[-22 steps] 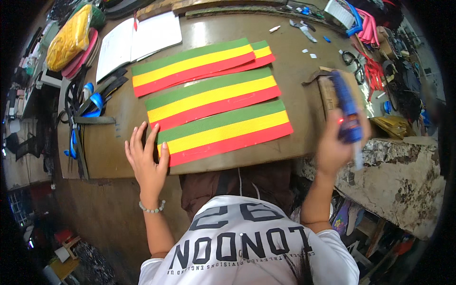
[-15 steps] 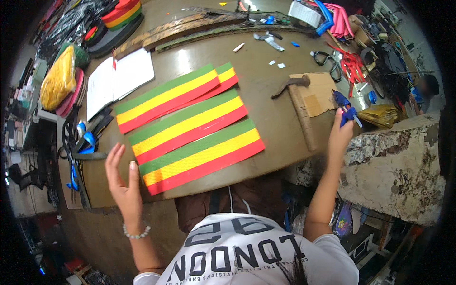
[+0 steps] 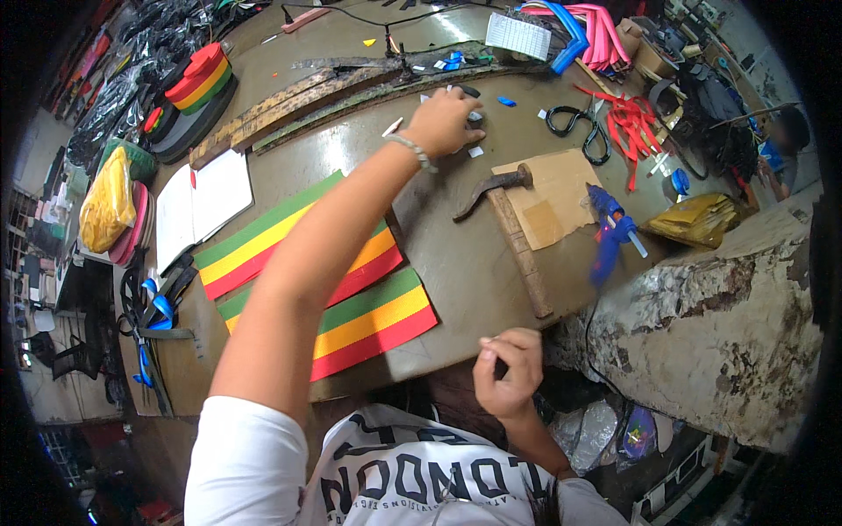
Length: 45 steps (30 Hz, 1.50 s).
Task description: The person assembles a strap by attaching a metal buckle to a black strap using a hot glue gun, then applies labels to several red-yellow-green striped fabric pieces. The person uses a hammer to tap the buckle into place and handles multiple fabric pieces one at a time.
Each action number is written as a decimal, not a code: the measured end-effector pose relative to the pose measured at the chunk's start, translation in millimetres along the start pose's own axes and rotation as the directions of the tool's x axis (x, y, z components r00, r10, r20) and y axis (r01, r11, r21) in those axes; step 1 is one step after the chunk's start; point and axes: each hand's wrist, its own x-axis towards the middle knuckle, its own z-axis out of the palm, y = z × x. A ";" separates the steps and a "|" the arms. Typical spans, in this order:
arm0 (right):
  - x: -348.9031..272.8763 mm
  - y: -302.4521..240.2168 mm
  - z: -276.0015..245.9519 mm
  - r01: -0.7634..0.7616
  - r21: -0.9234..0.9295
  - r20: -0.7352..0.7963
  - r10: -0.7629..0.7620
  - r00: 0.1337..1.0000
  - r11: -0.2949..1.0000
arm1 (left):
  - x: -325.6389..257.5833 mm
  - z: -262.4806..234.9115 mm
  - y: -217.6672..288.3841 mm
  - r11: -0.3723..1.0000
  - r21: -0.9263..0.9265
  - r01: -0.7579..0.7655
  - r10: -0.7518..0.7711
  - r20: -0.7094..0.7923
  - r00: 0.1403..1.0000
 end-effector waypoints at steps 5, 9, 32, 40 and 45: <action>6.1 -0.1 -0.9 -0.002 0.043 0.054 0.000 0.999 0.999 | 11.0 0.6 -7.8 0.994 -0.082 0.077 -0.077 -0.006 0.997; 25.3 -2.5 -1.8 -0.304 0.470 0.106 0.289 0.951 0.828 | -54.1 -92.2 44.6 0.905 -0.424 0.022 -0.153 -0.278 0.948; 52.3 -108.9 51.3 -0.636 0.334 0.780 0.174 0.601 0.696 | -332.4 -192.2 165.4 0.444 -0.671 0.594 -0.609 0.261 0.749; 37.7 -96.2 61.2 -0.815 0.408 0.832 0.201 0.518 0.412 | -336.8 -171.7 168.4 0.031 -0.894 0.446 -0.747 0.276 0.605; 35.3 -91.9 65.4 -0.814 0.498 0.820 0.145 0.554 0.299 | -344.1 -173.2 161.1 0.259 -0.828 0.497 -0.770 0.133 0.624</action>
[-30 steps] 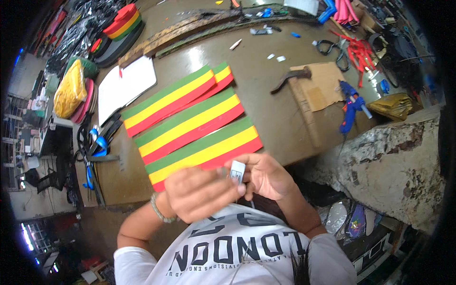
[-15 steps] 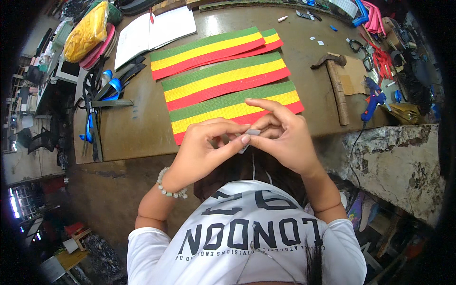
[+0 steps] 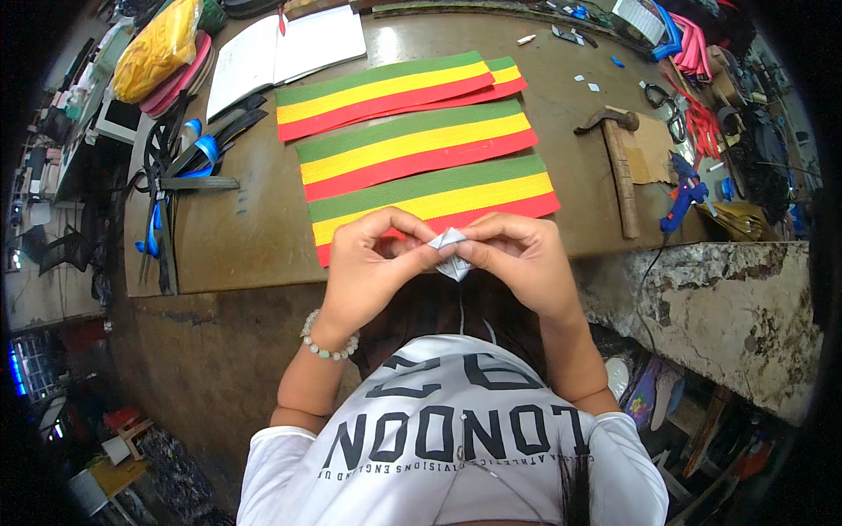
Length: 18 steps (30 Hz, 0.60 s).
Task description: The person assembles a strap by attaching a metal buckle to a black strap using a hot glue gun, then applies labels to several red-yellow-green striped fabric pieces. The person uses a hammer to tap the buckle into place and handles multiple fabric pieces one at a time.
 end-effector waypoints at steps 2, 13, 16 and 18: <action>1.5 -1.1 -0.5 0.037 -0.003 0.017 -0.037 0.999 0.999 | 1.0 -2.3 -0.5 0.986 0.117 -0.117 0.122 -0.035 0.992; -7.3 13.8 19.5 -0.178 0.008 0.079 0.177 0.981 0.984 | -2.9 14.1 -12.7 0.937 0.070 -0.342 0.348 -0.107 0.931; -9.5 28.8 30.0 0.101 -0.244 0.019 -0.099 0.995 0.964 | -5.2 22.3 -14.5 0.944 -0.219 -0.245 0.193 -0.233 0.953; -10.1 36.0 34.6 0.328 -0.408 0.070 -0.329 0.942 0.852 | -3.8 20.7 -16.4 0.917 -0.356 -0.180 0.086 -0.264 0.961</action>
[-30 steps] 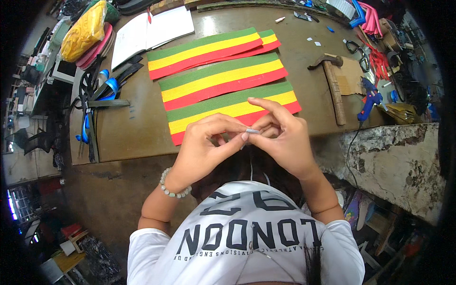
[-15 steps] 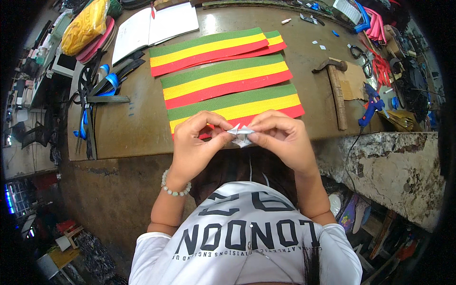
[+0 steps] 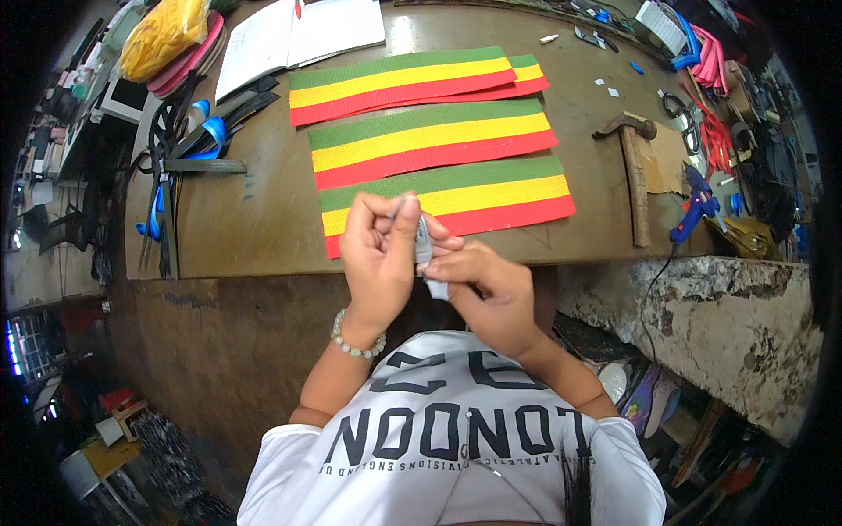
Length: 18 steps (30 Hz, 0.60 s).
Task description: The person assembles a strap by attaching a metal buckle to a black strap using a hot glue gun, then applies labels to several red-yellow-green striped fabric pieces. The person uses a hammer to tap the buckle into place and handles multiple fabric pieces one at a time.
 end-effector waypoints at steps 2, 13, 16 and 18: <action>-1.6 1.8 2.2 0.238 -0.152 0.027 -0.237 0.971 0.959 | 4.2 -5.6 -0.8 0.991 -0.100 0.084 -0.086 -0.011 0.996; 0.2 9.2 -9.8 0.528 -0.514 0.157 -0.530 0.833 0.676 | 7.3 -33.9 -17.7 0.714 -0.698 0.058 -0.148 -0.069 0.987; 0.5 10.3 -9.5 0.559 -0.524 0.190 -0.552 0.812 0.642 | 4.2 -34.3 -15.0 0.746 -0.666 0.000 -0.115 -0.128 0.985; -0.9 6.9 -11.1 0.585 -0.509 0.194 -0.577 0.793 0.632 | 7.7 -33.7 -4.7 0.772 -0.634 -0.036 -0.041 -0.107 0.993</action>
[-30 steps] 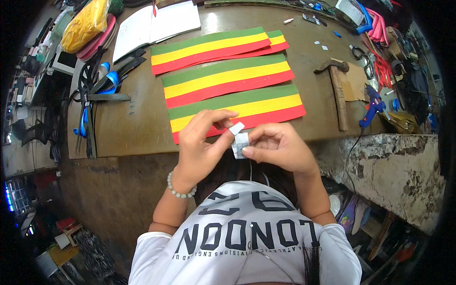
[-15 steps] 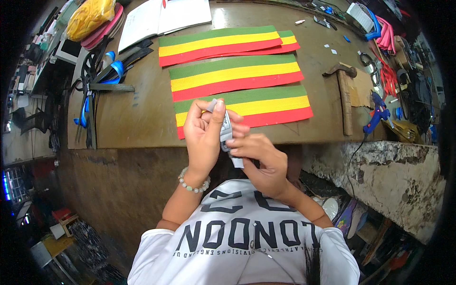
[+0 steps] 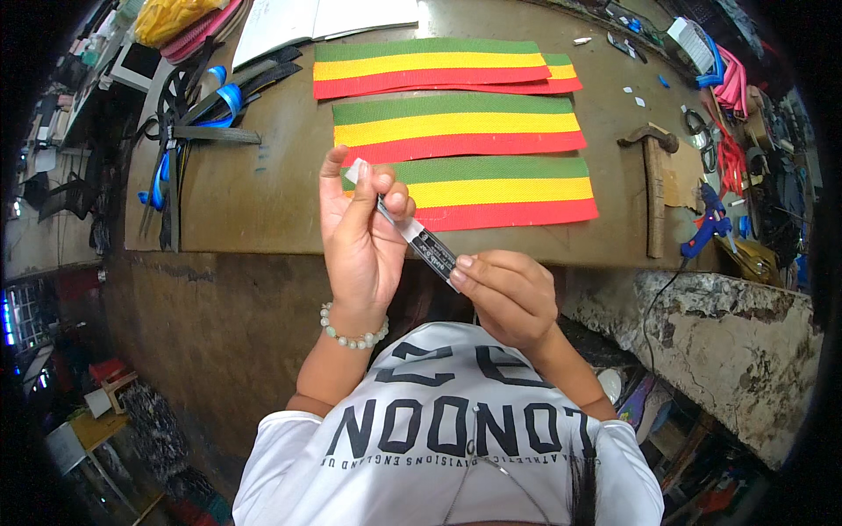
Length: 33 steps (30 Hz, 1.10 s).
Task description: The person assembles a strap by attaching a metal buckle to a black strap using a hot glue gun, then applies labels to several red-yellow-green striped fabric pieces. The person uses a hammer to tap the buckle into place and handles multiple fabric pieces one at a time.
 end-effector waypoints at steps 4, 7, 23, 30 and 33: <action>1.7 -10.2 -13.7 -0.057 0.136 -0.057 0.065 0.996 0.989 | 42.3 0.9 73.0 0.658 -0.711 -0.248 0.196 -0.156 0.968; 4.4 -12.1 -20.1 -0.536 0.611 0.120 0.600 0.791 0.583 | 24.6 -13.1 93.4 0.823 0.452 -0.345 0.312 0.149 0.938; 23.4 4.0 13.8 -0.845 0.517 0.416 0.823 0.388 0.137 | -38.1 -7.2 34.6 0.207 0.978 0.014 0.072 -0.030 0.997; 28.4 18.7 33.4 -0.705 -0.013 0.177 0.696 0.696 0.709 | -11.1 -16.6 28.0 -0.166 0.977 -0.132 0.059 0.144 0.988; 27.5 21.2 35.8 -0.691 -0.071 0.180 0.690 0.701 0.720 | -9.7 -18.7 27.2 -0.137 0.985 -0.103 0.040 0.109 0.993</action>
